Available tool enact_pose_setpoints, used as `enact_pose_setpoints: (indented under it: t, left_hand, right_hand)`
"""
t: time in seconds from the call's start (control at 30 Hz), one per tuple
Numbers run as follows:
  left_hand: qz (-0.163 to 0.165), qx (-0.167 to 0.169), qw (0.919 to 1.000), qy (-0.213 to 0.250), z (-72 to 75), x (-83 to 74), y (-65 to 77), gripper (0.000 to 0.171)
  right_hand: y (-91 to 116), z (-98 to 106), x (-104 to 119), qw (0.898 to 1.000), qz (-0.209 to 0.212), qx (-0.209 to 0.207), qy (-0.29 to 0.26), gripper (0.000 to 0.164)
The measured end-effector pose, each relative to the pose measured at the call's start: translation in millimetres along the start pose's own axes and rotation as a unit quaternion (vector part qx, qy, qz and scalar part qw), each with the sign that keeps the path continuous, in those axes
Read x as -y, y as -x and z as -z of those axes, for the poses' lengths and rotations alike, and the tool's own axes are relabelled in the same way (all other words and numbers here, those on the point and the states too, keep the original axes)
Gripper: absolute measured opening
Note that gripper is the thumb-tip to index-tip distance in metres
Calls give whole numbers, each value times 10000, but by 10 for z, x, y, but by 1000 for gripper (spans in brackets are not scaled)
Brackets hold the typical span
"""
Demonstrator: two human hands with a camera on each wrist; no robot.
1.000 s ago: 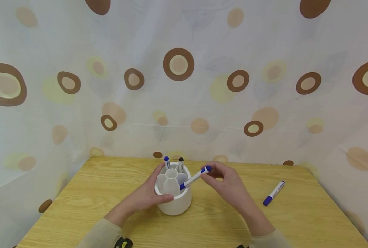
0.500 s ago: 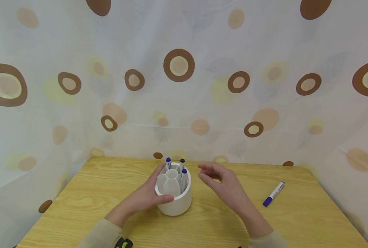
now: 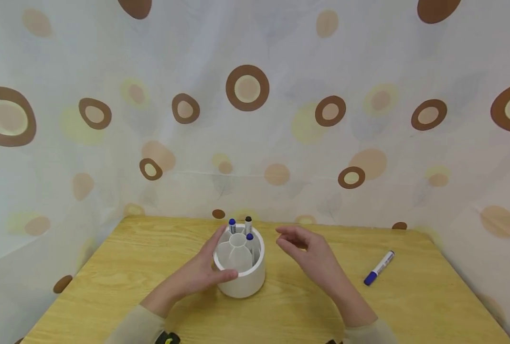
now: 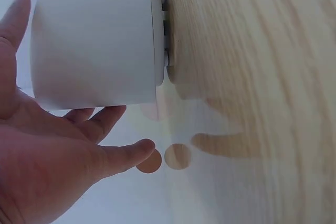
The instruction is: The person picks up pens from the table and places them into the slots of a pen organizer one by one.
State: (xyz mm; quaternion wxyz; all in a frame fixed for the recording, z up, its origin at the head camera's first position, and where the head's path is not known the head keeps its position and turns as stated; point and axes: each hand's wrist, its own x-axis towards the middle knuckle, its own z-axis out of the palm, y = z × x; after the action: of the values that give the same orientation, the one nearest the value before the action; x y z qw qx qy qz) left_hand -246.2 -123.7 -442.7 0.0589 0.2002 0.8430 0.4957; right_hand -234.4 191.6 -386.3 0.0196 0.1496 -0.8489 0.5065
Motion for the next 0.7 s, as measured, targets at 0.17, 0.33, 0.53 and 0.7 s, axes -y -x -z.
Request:
enact_pose_setpoints:
  t: [0.17, 0.33, 0.53, 0.7]
  left_hand:
    - [23, -37, 10000, -89, 32, -66, 65, 124]
    - [36, -42, 9998, -166, 43, -99, 91, 123]
    - [56, -125, 9995, -282, 28, -117, 110, 121]
    - [57, -253, 9989, -395, 7, -153, 150, 118]
  right_hand:
    - [10, 30, -6, 10000, -52, 5, 3, 49]
    - [58, 89, -36, 10000, -74, 15, 56, 50]
    - [112, 202, -96, 9996, -51, 55, 259, 50]
    - [166, 297, -150, 9987, -32, 93, 501, 49]
